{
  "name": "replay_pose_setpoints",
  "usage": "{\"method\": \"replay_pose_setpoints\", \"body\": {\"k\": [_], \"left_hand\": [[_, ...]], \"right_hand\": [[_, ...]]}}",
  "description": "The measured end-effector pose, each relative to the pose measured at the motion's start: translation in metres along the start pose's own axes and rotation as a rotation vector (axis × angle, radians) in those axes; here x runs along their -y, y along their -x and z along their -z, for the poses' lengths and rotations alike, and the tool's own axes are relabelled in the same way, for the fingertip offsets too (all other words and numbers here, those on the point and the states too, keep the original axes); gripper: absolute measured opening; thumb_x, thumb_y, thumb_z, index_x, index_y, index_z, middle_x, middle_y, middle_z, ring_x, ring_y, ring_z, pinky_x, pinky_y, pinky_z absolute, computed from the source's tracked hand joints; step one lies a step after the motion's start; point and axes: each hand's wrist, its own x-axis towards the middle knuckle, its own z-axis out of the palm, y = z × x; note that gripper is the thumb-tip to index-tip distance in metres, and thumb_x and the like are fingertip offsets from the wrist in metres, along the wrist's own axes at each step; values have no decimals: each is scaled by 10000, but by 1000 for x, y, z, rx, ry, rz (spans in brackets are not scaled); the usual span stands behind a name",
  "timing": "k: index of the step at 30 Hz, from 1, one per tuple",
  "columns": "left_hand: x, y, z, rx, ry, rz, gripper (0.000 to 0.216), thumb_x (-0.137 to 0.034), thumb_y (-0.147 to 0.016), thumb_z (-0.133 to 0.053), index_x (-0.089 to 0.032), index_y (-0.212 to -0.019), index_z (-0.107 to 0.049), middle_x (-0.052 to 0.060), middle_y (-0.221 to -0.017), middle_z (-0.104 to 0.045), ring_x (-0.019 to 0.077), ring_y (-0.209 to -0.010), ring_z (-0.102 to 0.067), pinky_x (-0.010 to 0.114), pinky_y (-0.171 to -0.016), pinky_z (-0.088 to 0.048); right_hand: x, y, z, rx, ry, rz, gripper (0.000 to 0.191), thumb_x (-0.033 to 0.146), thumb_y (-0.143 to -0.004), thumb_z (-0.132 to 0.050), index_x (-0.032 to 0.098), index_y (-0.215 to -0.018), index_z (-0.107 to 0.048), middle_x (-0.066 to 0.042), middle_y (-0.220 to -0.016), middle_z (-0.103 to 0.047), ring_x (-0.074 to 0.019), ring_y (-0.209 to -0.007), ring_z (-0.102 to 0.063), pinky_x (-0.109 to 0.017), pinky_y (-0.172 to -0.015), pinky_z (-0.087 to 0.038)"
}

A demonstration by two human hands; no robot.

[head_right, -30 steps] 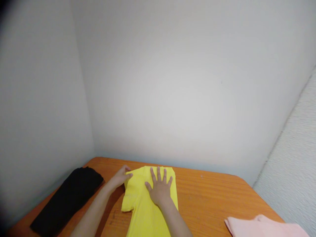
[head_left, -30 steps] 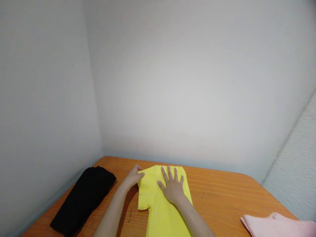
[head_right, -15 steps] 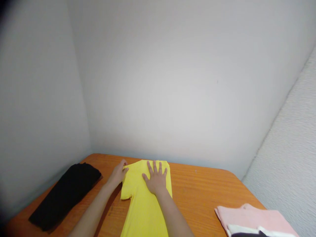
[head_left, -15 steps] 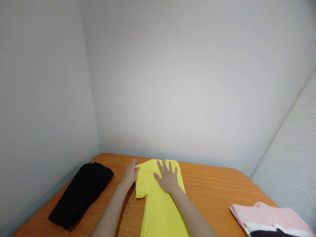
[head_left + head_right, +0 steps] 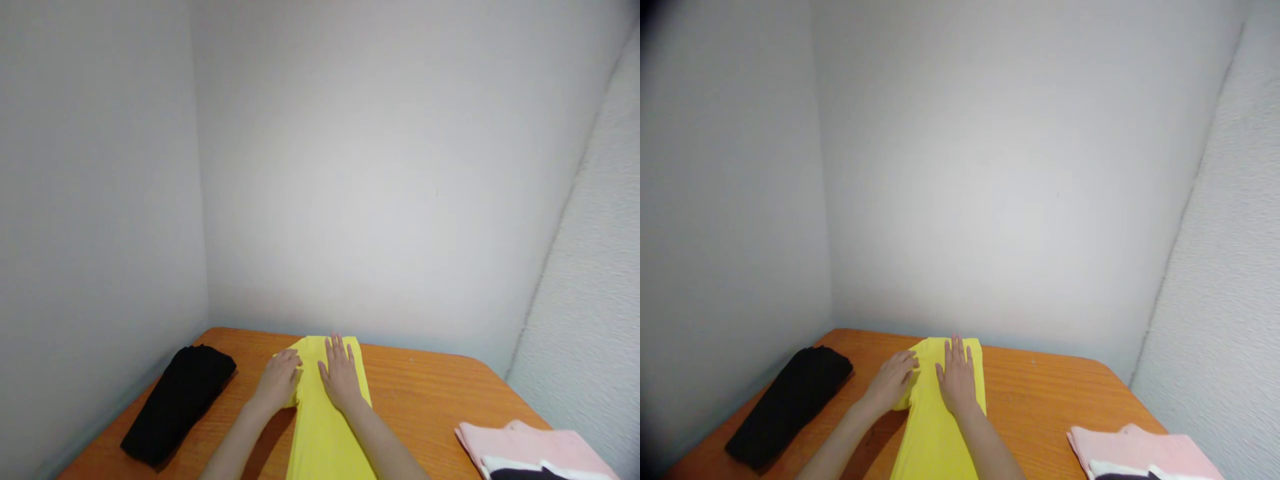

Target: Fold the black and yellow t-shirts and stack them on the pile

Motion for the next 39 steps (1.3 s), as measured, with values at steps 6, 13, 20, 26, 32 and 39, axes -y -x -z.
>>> {"method": "replay_pose_setpoints", "body": {"k": [6, 13, 20, 26, 32, 39], "left_hand": [[-5, 25, -26, 196, 16, -30, 534, -378, -967, -227, -145, -1417, -393, 93, -1522, -323, 222, -1409, -278, 422, -1164, -207], [19, 22, -15, 289, -54, -56, 565, -376, -952, -215, -161, -1468, -297, 55, -1548, -236, 191, -1436, -195, 407, -1176, -165], [38, 18, -19, 279, -72, -144, 543, -388, -969, -180, -219, -1476, -274, 26, -1553, -226, 169, -1432, -207, 380, -1167, -181], [11, 14, -6, 197, -159, -76, 465, -303, -918, -374, -202, -1362, -467, 88, -1486, -396, 235, -1401, -294, 454, -1162, -144], [-14, 51, 19, 16, -103, 77, 282, -211, -879, -416, -153, -1093, -591, 147, -1241, -599, 257, -1191, -519, 373, -977, -371], [-36, 110, 15, 91, 44, 180, 149, -221, -824, -495, -184, -770, -629, 39, -837, -697, 181, -816, -630, 245, -672, -404]], "right_hand": [[-3, 63, 2, 134, 15, -176, 742, 541, -944, -207, -11, -1437, -280, -195, -1529, -184, -297, -1430, -120, -450, -1158, -119], [-20, 85, 14, 191, -23, -125, 822, 634, -915, -183, 23, -1462, -222, -151, -1547, -128, -271, -1437, -85, -436, -1167, -70], [-21, 84, 13, 189, -28, -113, 838, 650, -909, -163, 25, -1464, -219, -144, -1550, -128, -264, -1439, -66, -418, -1170, -36], [-17, 84, 27, 188, -12, -99, 780, 594, -937, -169, 21, -1464, -217, -149, -1547, -135, -253, -1439, -68, -415, -1171, -34], [-10, 117, 55, 92, -13, -76, 714, 529, -960, -160, 22, -1447, -284, -143, -1542, -173, -253, -1437, -89, -414, -1175, -49], [2, 186, 75, 169, -61, -58, 732, 556, -942, -219, 26, -1438, -311, -144, -1535, -188, -275, -1431, -119, -425, -1176, -104]]}}
